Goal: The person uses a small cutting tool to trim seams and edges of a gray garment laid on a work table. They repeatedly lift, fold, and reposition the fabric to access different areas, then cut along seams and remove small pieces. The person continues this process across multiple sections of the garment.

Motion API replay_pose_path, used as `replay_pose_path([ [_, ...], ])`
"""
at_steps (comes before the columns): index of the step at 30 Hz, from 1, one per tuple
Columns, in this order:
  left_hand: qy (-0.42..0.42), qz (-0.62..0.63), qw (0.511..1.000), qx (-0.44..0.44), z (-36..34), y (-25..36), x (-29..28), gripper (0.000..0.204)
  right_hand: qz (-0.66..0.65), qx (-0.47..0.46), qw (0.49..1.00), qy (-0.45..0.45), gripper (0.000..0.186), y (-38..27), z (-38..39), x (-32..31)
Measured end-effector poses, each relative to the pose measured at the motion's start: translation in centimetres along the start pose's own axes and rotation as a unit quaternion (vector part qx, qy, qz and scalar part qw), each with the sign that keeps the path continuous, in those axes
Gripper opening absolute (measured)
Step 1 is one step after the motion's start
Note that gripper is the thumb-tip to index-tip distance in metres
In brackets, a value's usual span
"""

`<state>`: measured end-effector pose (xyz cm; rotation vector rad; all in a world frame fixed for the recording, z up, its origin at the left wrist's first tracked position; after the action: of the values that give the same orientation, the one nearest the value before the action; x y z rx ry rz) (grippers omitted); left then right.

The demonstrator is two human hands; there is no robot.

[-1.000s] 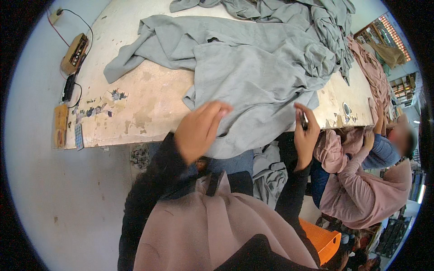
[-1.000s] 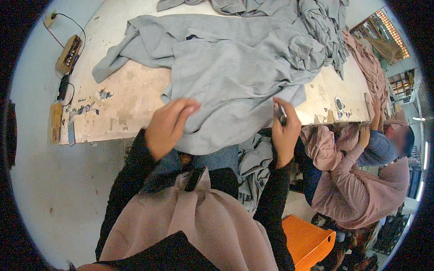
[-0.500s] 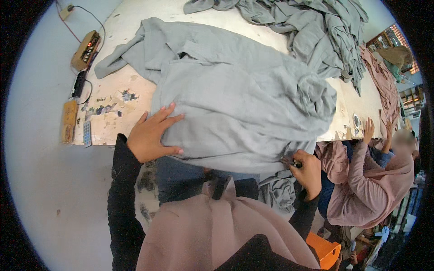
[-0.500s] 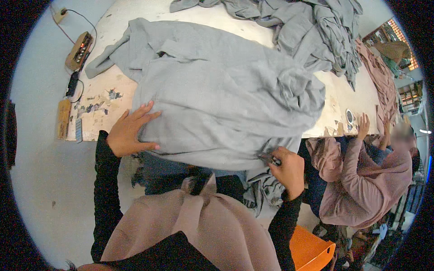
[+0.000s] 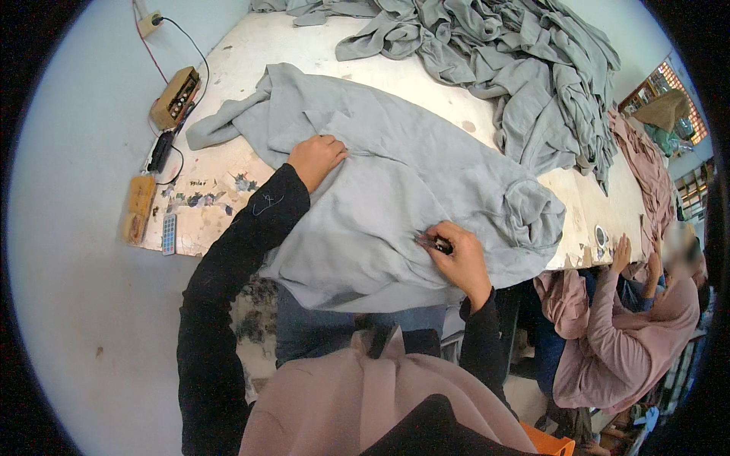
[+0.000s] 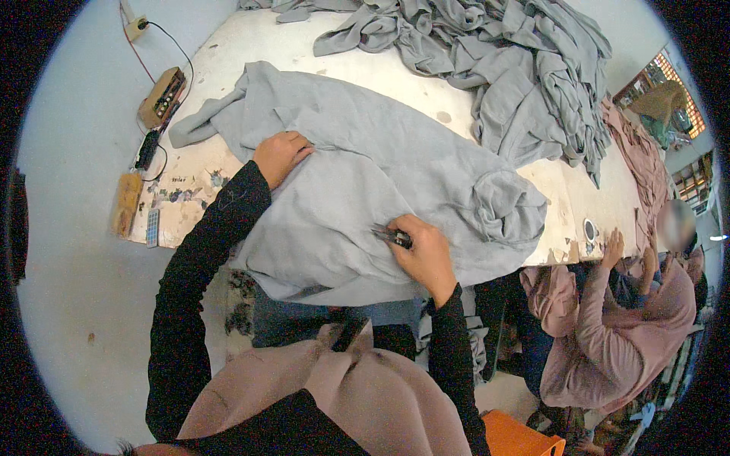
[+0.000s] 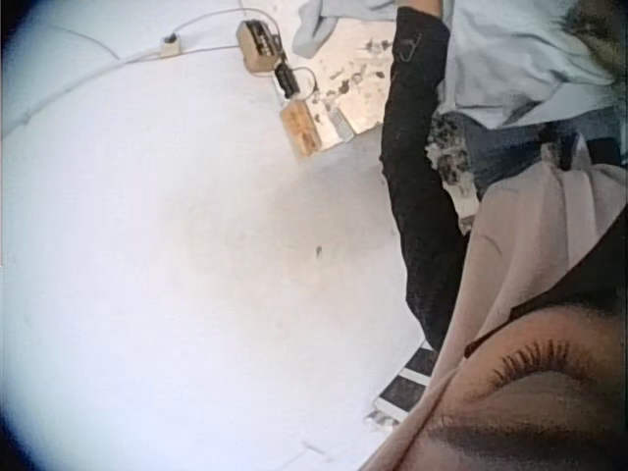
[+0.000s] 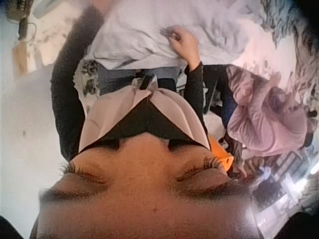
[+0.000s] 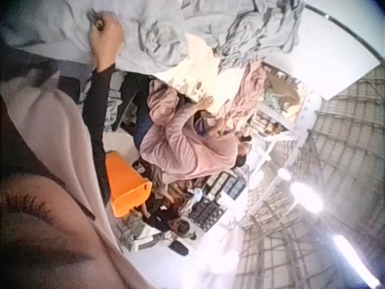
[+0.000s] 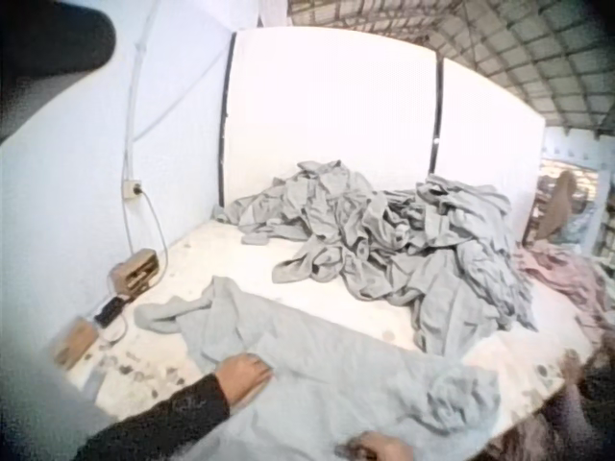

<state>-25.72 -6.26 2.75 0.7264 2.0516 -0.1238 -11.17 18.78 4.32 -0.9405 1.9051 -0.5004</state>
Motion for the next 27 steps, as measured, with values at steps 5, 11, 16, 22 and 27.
replay_pose_path([
  [5, -0.082, 0.266, 0.923, -0.265, 0.0, -5.1, 0.5, 0.029, 0.024, 0.169, 0.982, -0.076, 0.024, 2.8, 0.1, 0.7],
  [11, 0.102, 0.431, 0.797, -0.409, -1.5, -11.1, -3.4, 0.033, -0.085, 0.156, 0.984, 0.035, 0.024, 0.1, -2.5, -0.2],
  [16, 0.024, 0.273, 0.927, -0.257, -1.2, -7.3, -6.4, 0.039, -0.111, 0.186, 0.958, 0.186, 0.018, 1.3, -1.4, -5.0],
  [22, -0.164, 0.112, 0.98, -0.027, 5.8, 2.7, -0.9, 0.058, 0.134, 0.145, 0.959, 0.203, 0.021, 7.6, 0.3, -10.6],
  [27, -0.196, 0.058, 0.978, -0.025, 5.4, -1.8, 0.5, 0.067, -0.074, 0.233, 0.968, 0.065, 0.026, 13.6, -1.6, -9.7],
])
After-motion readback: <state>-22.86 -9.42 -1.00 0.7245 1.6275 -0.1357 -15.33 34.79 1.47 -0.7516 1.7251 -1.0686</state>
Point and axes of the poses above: each hand's wrist, its own z-axis away from the middle knuckle, its own x-axis out of the palm, y = z × x, the point moved 8 cm from there along -z, towards the middle knuckle, and after that the axes turned 14 degrees about y, right-handed, at the moved point
